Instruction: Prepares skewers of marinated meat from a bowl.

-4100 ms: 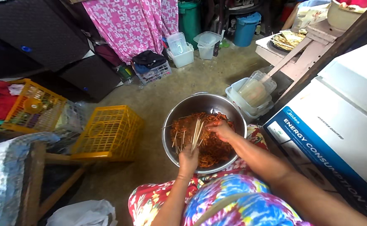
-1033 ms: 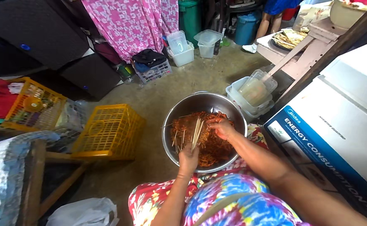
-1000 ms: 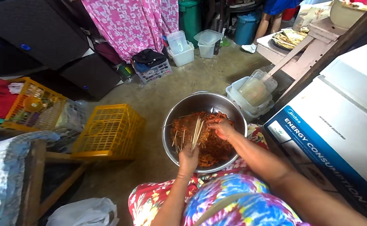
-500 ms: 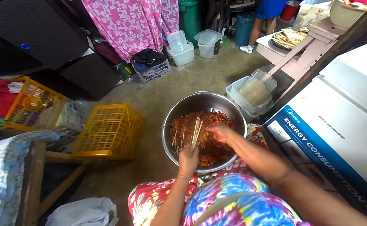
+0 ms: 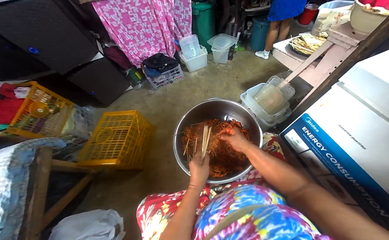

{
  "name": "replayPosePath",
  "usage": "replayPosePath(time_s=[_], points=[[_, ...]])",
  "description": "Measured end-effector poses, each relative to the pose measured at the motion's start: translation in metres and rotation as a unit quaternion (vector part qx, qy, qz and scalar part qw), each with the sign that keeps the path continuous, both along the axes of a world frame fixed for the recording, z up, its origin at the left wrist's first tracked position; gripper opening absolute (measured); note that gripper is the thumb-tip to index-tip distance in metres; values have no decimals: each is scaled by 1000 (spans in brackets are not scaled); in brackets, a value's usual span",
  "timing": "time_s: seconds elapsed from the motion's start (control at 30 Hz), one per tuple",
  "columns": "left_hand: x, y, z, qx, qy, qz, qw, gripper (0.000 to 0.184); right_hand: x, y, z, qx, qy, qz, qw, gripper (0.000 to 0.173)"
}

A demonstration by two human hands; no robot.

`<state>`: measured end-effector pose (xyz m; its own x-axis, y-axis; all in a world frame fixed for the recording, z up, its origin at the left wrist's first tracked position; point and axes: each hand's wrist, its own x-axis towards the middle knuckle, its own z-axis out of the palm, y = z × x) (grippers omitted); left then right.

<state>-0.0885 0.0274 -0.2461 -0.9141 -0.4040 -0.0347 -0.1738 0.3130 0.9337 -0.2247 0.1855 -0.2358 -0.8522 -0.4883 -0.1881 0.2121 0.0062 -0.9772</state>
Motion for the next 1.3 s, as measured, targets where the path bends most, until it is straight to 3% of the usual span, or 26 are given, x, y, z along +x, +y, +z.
replayPosePath(time_s=[0.17,0.3,0.57,0.83,1.0,1.3], points=[[1,-1,-2,11,24,-20,999,19,-3,-5,5,-68,-173,-92,978,20],[2,0,-1,14,33,-28,999,19,-5,-5,4,-90,-213,-111,967,22],[2,0,-2,8,37,-39,999,17,-8,-1,4,-79,-235,-62,967,15],[3,-1,-3,-1,36,-44,998,15,-7,2,3,-15,-122,-37,992,13],[3,0,-1,-3,26,-43,999,15,-6,3,4,-5,-136,-6,991,7],[3,0,-2,13,22,-35,999,19,17,-10,5,-32,-228,60,971,28]])
